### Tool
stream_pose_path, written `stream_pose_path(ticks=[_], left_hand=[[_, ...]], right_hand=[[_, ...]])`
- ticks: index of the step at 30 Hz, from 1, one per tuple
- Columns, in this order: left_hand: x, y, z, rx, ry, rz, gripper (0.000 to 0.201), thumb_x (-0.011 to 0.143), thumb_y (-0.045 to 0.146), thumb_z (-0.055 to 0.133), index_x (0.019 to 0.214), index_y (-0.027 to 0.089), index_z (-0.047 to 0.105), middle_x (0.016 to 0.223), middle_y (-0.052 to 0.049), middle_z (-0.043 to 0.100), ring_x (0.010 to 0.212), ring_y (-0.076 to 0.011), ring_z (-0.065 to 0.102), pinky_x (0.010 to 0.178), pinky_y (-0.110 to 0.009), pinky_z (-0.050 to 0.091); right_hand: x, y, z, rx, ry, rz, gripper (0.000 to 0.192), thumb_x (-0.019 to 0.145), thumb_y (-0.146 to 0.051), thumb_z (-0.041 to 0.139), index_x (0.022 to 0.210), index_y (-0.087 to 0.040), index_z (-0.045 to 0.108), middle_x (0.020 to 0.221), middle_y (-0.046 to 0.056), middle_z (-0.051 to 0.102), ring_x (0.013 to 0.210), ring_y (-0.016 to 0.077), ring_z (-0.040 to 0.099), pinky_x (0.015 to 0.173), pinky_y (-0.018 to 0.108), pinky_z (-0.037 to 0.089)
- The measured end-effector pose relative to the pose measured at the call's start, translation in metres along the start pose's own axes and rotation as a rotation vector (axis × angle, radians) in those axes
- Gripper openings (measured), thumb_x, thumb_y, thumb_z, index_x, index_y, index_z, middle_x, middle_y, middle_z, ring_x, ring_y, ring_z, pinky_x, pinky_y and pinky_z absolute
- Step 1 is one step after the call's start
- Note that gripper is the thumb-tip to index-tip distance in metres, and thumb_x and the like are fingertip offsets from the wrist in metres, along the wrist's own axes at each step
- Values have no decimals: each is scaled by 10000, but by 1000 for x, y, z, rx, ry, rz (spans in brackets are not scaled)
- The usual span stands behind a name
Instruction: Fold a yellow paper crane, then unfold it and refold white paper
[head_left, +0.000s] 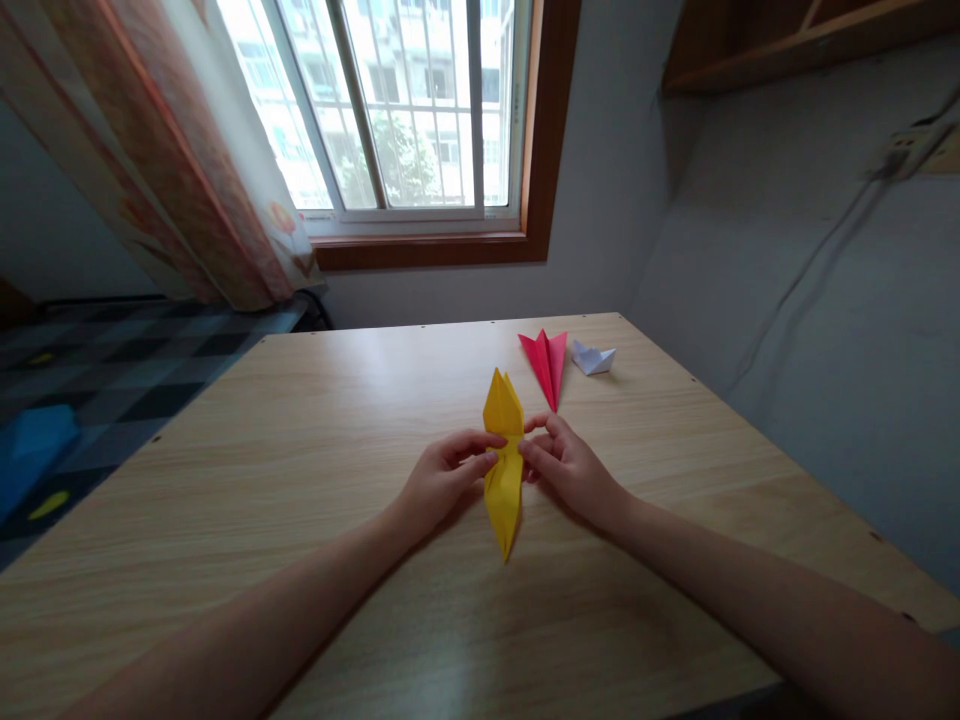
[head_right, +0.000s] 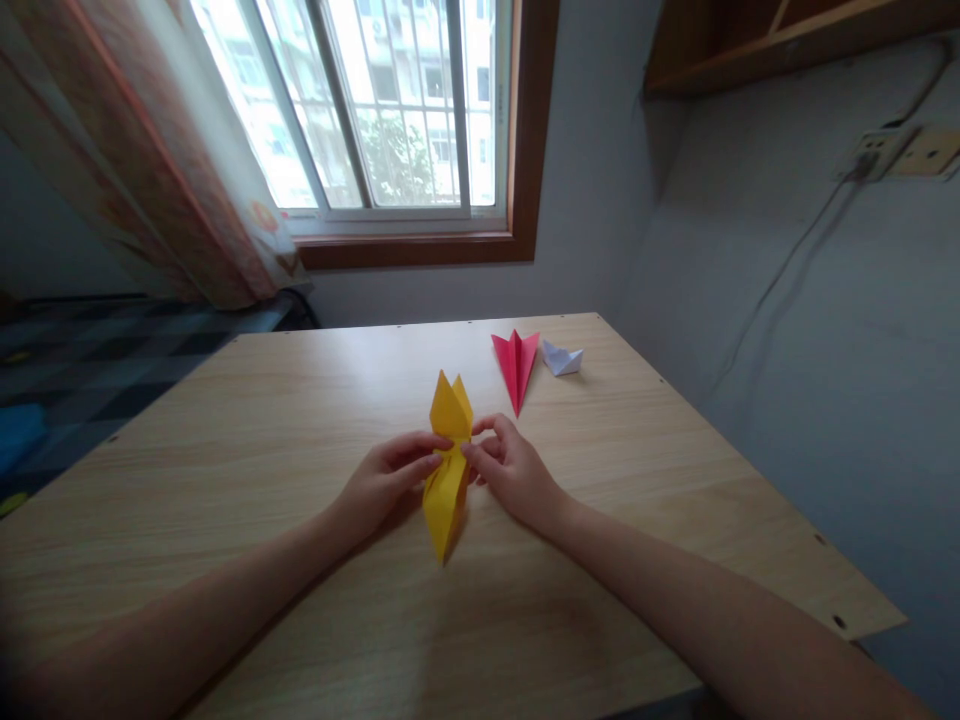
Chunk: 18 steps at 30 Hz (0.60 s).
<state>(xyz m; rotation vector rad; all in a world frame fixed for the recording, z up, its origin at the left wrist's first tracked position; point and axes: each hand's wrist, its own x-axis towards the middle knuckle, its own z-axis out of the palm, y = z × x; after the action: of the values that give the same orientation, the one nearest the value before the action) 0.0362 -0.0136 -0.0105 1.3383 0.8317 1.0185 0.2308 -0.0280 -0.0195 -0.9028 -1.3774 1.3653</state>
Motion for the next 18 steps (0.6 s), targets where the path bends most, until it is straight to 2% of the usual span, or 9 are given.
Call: stream_pose_path(ticks=[3, 6, 11, 15, 18], left_hand=[[3, -2, -1, -144, 78, -45, 294, 729, 308, 787, 978, 166, 725, 1006, -72, 711, 881, -186, 641, 818, -315, 503], [4, -2, -2, -219, 148, -37, 323, 727, 310, 794, 1006, 172, 710, 975, -54, 700, 847, -162, 632, 780, -286, 504], [5, -4, -4, -184, 206, 11, 353, 743, 320, 772, 1065, 209, 683, 927, -19, 681, 830, -151, 620, 758, -265, 496], [5, -6, -4, -175, 233, 33, 367, 737, 309, 752, 1085, 212, 686, 954, -22, 679, 836, -155, 615, 777, -275, 487], [5, -6, -3, -190, 231, 31, 378, 729, 285, 742, 1091, 209, 667, 975, -27, 679, 825, -159, 615, 767, -283, 488]], right_hand=[[-1, -2, -1, -97, 55, -63, 329, 857, -482, 658, 997, -236, 490, 893, 3, 628, 788, 155, 631, 665, 279, 495], [-4, -8, 1, -285, 18, -142, 242, 866, -440, 649, 909, -214, 574, 965, 31, 584, 853, 159, 584, 699, 283, 489], [-9, -15, 8, -516, -35, -148, 155, 805, -312, 712, 824, -196, 609, 822, -7, 527, 685, 127, 482, 628, 270, 432], [-11, -13, 9, -627, 4, -207, 60, 821, -180, 651, 825, -198, 594, 827, -2, 548, 730, 141, 515, 653, 275, 435], [-10, -11, 5, -676, 66, -296, 93, 826, -116, 604, 857, -203, 591, 859, 8, 579, 777, 153, 547, 701, 288, 455]])
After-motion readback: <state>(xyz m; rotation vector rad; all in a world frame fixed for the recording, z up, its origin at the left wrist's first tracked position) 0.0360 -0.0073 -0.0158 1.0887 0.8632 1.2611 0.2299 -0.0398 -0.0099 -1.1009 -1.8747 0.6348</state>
